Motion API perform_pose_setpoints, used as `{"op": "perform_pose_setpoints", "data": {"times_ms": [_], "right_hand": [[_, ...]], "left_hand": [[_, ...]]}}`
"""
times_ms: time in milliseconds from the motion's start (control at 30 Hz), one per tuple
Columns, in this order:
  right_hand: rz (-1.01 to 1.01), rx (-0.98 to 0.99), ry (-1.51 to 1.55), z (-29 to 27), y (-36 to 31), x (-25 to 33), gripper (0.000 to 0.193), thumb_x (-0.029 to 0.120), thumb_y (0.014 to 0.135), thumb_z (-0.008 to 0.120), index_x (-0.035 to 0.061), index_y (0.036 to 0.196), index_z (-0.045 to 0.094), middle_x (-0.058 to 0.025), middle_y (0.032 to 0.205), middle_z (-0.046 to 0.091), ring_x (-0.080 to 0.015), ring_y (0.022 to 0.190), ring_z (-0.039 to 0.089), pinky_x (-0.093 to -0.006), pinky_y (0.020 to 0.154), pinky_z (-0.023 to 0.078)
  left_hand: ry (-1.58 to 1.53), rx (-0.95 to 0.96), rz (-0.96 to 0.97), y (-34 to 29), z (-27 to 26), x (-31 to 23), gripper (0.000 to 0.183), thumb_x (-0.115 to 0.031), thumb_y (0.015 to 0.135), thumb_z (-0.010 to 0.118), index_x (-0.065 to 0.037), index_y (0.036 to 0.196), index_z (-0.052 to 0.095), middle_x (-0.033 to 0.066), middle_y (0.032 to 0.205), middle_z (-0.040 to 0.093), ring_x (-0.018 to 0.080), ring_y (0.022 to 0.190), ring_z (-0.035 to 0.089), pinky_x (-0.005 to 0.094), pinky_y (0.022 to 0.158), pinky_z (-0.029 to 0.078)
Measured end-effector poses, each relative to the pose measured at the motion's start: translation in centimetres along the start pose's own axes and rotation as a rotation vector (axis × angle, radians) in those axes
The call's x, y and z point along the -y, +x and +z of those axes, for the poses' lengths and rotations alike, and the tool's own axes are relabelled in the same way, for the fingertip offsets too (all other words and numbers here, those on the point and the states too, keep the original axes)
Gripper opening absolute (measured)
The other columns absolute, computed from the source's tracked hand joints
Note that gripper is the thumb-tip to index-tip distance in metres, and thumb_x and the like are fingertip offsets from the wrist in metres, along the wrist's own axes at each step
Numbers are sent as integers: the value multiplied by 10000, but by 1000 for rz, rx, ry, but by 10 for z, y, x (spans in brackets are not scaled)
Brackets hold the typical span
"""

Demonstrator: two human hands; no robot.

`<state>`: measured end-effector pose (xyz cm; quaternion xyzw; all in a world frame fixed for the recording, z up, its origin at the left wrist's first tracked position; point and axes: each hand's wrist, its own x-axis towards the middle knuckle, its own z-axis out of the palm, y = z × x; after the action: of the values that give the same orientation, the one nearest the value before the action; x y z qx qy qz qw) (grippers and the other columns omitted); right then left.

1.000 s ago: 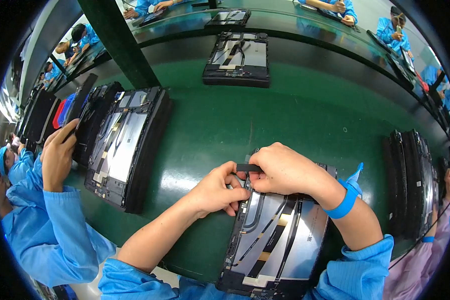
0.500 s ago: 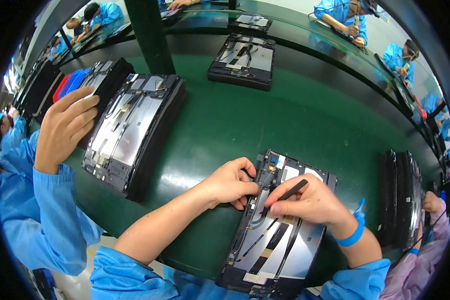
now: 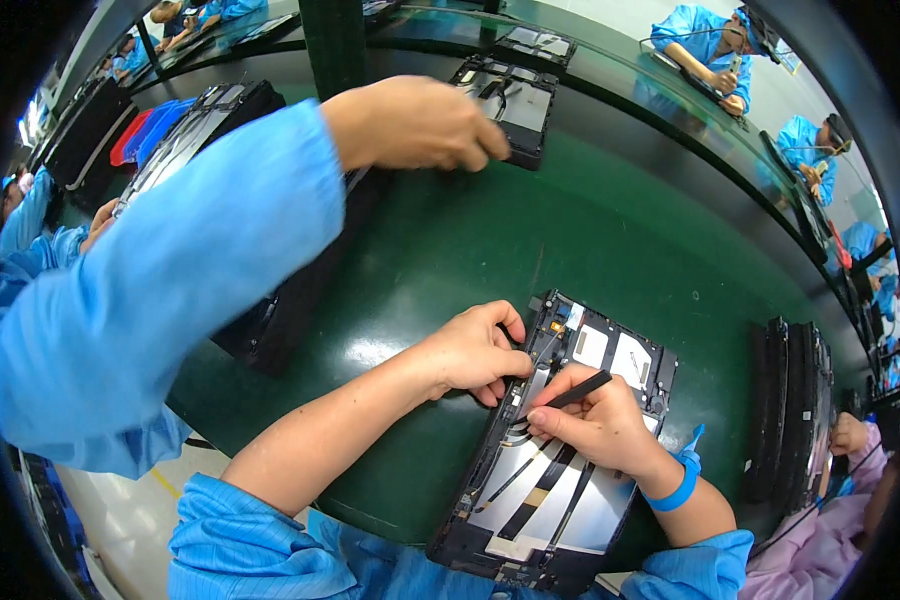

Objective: The person connects internal cables and attaches components inside tablet devices using a small hand tool, then passes the assembled units down the assembly line.

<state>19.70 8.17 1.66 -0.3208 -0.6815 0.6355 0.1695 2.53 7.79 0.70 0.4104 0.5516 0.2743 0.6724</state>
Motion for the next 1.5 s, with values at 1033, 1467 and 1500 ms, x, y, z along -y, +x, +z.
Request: {"op": "perform_pose_setpoints", "data": {"times_ms": [1033,1467,1500], "right_hand": [[-56,-498,309,40,24,10,97,51,754,505,-18,772,438,-86,683,514,-101,619,544,-202,535,466],[-156,-4,-709,-5,52,44,129,82,770,403,17,833,495,-105,553,491,-201,496,500,-284,481,397],[-159,-43,-725,-5,54,43,124,81,763,408,16,816,498,-121,568,499,-214,513,509,-303,495,402]], "left_hand": [[-25,-26,77,-22,-23,1,295,-61,667,571,-3,876,371,34,601,469,84,452,474,200,370,429],[-26,-17,120,-27,-22,6,319,-55,671,571,24,897,361,64,619,462,100,459,481,213,370,430],[-24,-17,115,-27,-22,6,319,-55,671,571,24,897,361,64,619,462,100,459,481,213,370,430]]}}
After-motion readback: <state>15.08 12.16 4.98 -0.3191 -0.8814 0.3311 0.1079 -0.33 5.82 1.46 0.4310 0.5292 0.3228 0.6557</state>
